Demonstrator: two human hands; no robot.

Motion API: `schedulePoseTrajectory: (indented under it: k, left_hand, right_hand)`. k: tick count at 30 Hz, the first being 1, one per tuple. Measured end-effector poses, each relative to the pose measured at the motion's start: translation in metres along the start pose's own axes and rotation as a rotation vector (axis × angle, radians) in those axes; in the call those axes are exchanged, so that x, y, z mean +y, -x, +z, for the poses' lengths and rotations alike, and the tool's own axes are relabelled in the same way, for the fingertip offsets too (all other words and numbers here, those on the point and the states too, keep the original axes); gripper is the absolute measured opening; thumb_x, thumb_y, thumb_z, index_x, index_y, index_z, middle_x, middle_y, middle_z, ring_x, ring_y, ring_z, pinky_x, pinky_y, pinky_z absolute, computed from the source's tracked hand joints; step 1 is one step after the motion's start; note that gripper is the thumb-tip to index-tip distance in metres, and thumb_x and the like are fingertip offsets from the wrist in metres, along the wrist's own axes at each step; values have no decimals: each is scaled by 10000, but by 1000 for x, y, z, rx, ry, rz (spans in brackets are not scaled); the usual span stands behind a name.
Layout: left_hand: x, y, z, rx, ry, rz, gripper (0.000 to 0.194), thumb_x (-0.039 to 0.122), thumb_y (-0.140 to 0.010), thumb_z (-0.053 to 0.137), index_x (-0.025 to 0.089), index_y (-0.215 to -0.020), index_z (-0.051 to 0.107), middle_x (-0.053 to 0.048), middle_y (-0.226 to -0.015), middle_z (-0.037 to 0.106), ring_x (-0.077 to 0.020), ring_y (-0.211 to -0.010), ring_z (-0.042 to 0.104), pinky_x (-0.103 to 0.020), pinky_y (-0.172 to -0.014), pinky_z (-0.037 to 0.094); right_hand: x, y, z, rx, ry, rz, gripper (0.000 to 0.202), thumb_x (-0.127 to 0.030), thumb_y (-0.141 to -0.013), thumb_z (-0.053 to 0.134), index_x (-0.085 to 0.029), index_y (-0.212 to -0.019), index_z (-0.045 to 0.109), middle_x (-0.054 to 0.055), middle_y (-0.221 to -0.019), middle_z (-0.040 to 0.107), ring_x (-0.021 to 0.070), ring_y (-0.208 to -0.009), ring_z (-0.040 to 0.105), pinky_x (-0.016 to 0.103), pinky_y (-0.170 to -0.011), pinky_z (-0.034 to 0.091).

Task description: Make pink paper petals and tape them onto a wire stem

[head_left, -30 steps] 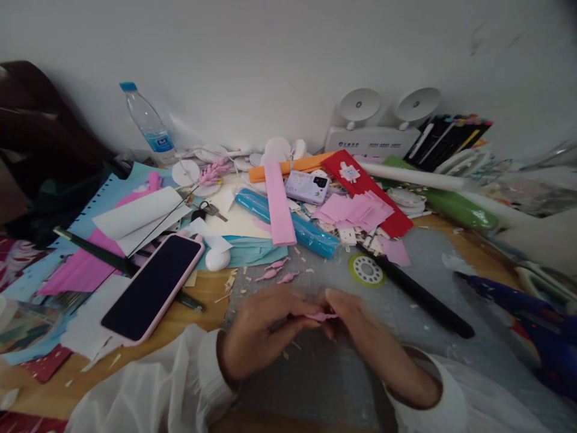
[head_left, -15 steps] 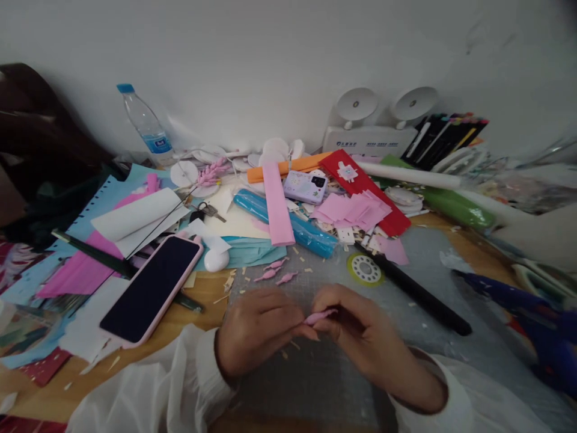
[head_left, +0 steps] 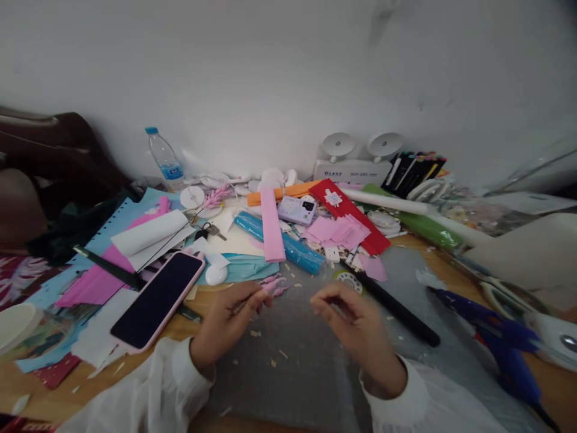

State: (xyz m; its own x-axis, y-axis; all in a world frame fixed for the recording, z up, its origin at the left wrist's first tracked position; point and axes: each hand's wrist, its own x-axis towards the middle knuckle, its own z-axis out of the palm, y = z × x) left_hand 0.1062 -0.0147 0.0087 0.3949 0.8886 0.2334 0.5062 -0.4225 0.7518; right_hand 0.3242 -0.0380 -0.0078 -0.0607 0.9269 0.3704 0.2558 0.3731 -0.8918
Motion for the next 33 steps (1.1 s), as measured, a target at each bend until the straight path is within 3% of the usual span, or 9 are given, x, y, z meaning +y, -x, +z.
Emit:
schedulePoseTrajectory:
  k: [6,11,15,19,23,29,33]
  left_hand:
    - [-12,-2,12,-17,-338,117,258,251,-935,451,154,-783,636,-49,-757,642,-167,-735,596,-257,-688,450]
    - [-13,-11,20,-47,-489,158,275,306,-929,465,169,-823,678,-59,-739,643,-191,-723,608,-285,-679,459]
    - [-3,-12,11,-11,-541,150,276,330,-934,456,180,-894,685,-62,-792,670,-194,-786,624,-282,-714,463]
    - [3,-9,-17,65,-589,95,283,304,-941,420,172,-941,670,-64,-857,677,-186,-831,622,-274,-747,466]
    - [-10,-20,-63,146,-668,-14,286,304,-919,436,156,-1036,651,-59,-895,681,-170,-729,615,-277,-705,480]
    - [-65,-76,-131,158,-811,-279,257,298,-903,549,135,-1098,590,-78,-1079,628,-203,-916,624,-402,-800,521]
    - [-101,-103,-146,89,-854,-391,312,292,-902,555,149,-1179,548,-97,-1174,586,-225,-986,608,-427,-817,526]
  right_hand:
    - [-2,1,-5,107,1,29,349,-361,-876,543,-206,-576,450,-59,-518,407,99,-479,403,222,-475,332]
    - [8,1,8,35,39,48,474,-384,-906,477,-194,-474,434,-49,-436,404,96,-429,420,230,-473,322]
    - [17,2,15,-32,66,50,531,-415,-919,446,-194,-437,401,-47,-401,386,95,-402,418,233,-456,300]
    - [21,4,15,-53,83,48,550,-444,-919,420,-203,-430,351,-51,-395,348,94,-397,384,240,-444,267]
    - [21,5,17,-59,93,50,548,-457,-922,393,-210,-440,312,-54,-410,316,88,-403,340,247,-444,247]
    - [17,8,24,-127,116,56,530,-449,-920,393,-208,-458,293,-55,-431,286,86,-421,317,244,-445,246]
    - [18,8,25,-142,139,73,522,-432,-921,393,-210,-469,255,-57,-452,241,85,-428,287,248,-443,225]
